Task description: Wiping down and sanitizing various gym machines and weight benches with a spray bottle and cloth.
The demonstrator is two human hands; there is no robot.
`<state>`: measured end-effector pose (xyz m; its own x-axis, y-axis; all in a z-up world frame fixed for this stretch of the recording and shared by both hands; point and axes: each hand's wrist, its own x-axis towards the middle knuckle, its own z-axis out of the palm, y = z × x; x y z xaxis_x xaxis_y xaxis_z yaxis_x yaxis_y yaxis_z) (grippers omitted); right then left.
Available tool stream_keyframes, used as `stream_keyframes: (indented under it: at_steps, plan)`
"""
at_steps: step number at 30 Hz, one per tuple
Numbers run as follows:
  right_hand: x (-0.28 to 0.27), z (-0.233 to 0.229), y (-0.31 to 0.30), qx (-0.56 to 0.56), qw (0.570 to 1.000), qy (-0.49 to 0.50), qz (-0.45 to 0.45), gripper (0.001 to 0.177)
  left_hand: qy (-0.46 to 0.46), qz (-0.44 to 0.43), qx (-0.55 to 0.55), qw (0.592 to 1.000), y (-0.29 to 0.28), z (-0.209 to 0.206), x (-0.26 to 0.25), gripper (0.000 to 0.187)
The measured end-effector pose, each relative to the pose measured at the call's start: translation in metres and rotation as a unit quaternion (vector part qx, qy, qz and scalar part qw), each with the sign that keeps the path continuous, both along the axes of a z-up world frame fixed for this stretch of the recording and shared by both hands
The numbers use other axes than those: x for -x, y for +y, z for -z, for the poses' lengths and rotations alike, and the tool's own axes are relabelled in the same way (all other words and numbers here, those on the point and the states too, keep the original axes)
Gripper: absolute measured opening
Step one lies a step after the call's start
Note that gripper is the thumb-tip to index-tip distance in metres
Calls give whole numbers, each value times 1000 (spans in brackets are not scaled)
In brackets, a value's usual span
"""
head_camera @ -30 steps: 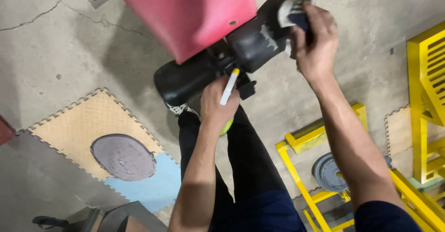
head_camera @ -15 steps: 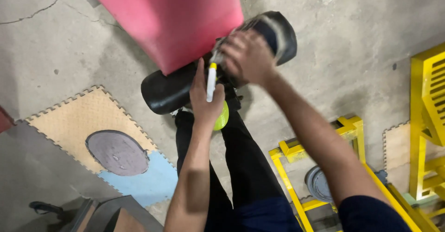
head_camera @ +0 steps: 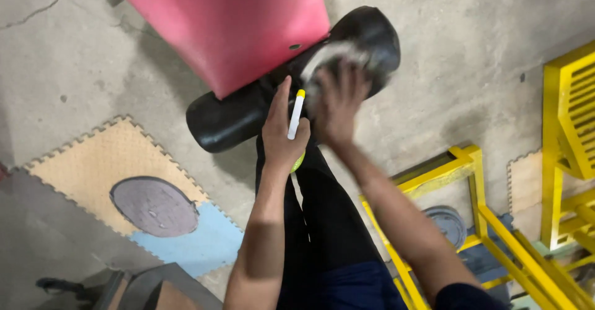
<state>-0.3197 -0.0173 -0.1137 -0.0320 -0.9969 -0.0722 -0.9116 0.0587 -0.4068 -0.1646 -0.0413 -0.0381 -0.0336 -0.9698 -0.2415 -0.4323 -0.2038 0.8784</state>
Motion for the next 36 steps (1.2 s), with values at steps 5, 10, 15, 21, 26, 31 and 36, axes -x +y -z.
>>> stream_keyframes:
  at_steps: [5, 10, 15, 21, 26, 31, 36]
  plan:
    - [-2, -11, 8, -21, 998, -51, 12, 56, -16, 52, 5, 998, -10, -15, 0, 79]
    - [16, 10, -55, 32, 983, -3, 179, 54, -50, 121, 55, 990, -27, -24, 1, 80]
    - [58, 54, -79, 107, 652, -434, 613, 57, -48, 216, 19, 975, -49, -23, 1, 71]
    - [-18, 133, 37, 52, 659, -546, 515, 68, -1, 273, -16, 962, -64, 2, -20, 80]
    - [-41, -16, -19, 26, 869, -342, 357, 63, 68, 262, -26, 962, -69, 10, -34, 82]
    - [-7, -57, -135, -88, 969, -71, 222, 43, 29, 236, -187, 953, -83, -8, -22, 86]
    - [36, -18, -183, -180, 963, 61, 190, 37, -3, 269, -104, 958, -80, 9, -31, 85]
